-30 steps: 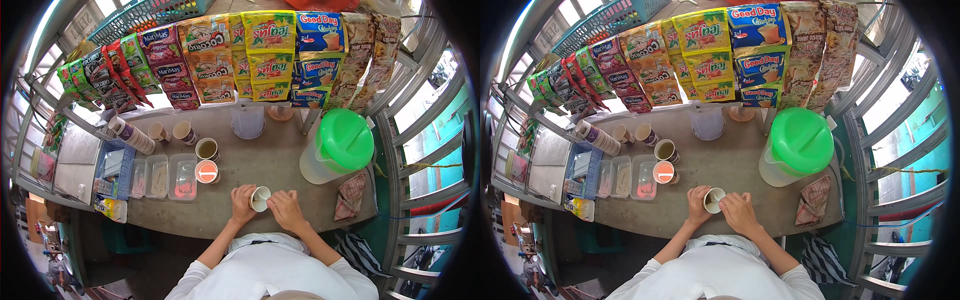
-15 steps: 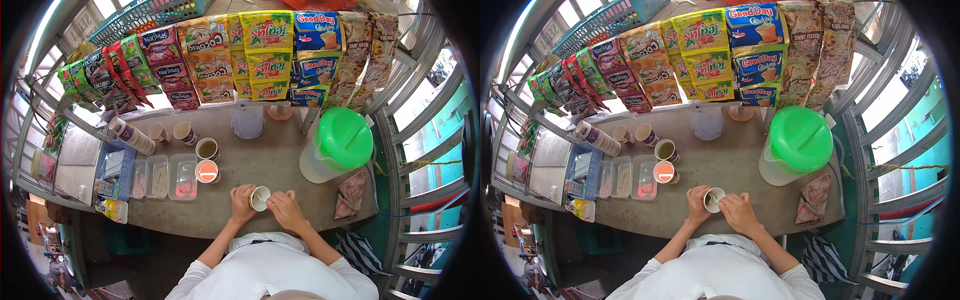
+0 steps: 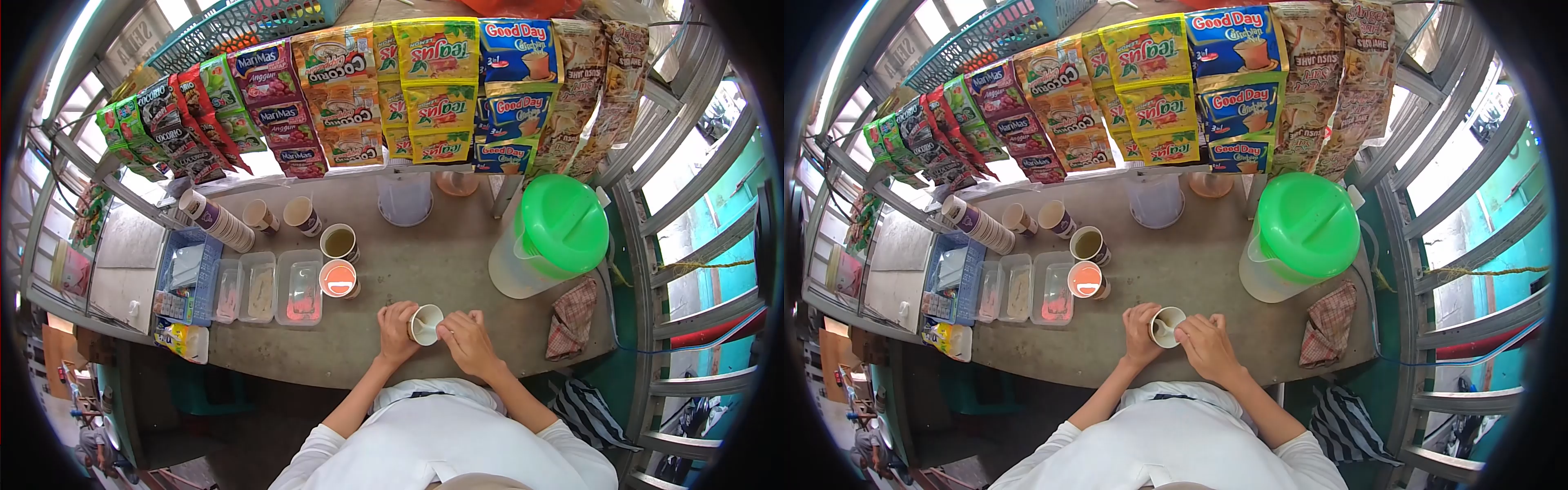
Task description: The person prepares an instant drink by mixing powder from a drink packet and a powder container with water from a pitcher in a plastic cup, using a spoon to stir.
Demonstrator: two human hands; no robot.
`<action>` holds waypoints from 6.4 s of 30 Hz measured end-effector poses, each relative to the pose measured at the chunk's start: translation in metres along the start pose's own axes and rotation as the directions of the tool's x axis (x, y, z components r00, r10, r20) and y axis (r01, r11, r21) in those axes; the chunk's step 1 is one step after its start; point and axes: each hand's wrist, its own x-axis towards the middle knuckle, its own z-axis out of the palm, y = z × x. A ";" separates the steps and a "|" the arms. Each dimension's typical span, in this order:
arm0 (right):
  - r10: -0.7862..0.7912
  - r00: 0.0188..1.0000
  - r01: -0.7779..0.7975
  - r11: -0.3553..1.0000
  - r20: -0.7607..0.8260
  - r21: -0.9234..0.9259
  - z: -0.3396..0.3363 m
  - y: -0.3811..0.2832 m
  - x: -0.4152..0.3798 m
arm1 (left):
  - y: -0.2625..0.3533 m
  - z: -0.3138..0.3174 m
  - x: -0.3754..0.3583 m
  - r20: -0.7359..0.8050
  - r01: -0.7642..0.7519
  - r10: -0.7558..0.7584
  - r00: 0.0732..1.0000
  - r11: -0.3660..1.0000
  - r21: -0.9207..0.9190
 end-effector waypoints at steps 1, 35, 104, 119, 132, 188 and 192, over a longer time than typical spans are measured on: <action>-0.002 1.000 0.002 1.000 -0.021 -0.027 0.001 0.000 0.000 | 0.000 0.000 0.000 0.001 0.003 -0.003 1.000 1.000 0.001; -0.019 0.999 0.017 0.998 -0.038 -0.067 0.005 0.000 0.001 | -0.006 -0.002 0.003 0.000 0.010 -0.010 1.000 0.999 -0.046; 0.028 0.996 -0.024 0.999 -0.090 0.045 0.009 -0.003 -0.008 | -0.007 -0.005 0.002 -0.061 -0.064 0.062 0.996 0.998 -0.022; 0.055 0.998 -0.056 0.993 0.014 0.106 0.004 -0.001 -0.006 | -0.005 -0.002 0.002 -0.087 -0.027 0.022 0.996 0.998 -0.053; 0.057 0.998 -0.054 0.993 -0.021 0.101 0.007 0.002 -0.001 | -0.005 -0.005 0.005 -0.075 -0.012 0.007 0.997 0.997 -0.070; 0.038 0.999 -0.039 0.996 0.010 0.074 0.007 0.004 -0.001 | -0.006 0.002 0.002 -0.042 -0.016 0.014 0.999 0.999 -0.042; 0.044 0.999 -0.042 0.997 -0.029 0.061 0.008 0.002 -0.002 | -0.004 -0.002 0.005 -0.042 -0.012 0.010 0.999 0.999 -0.048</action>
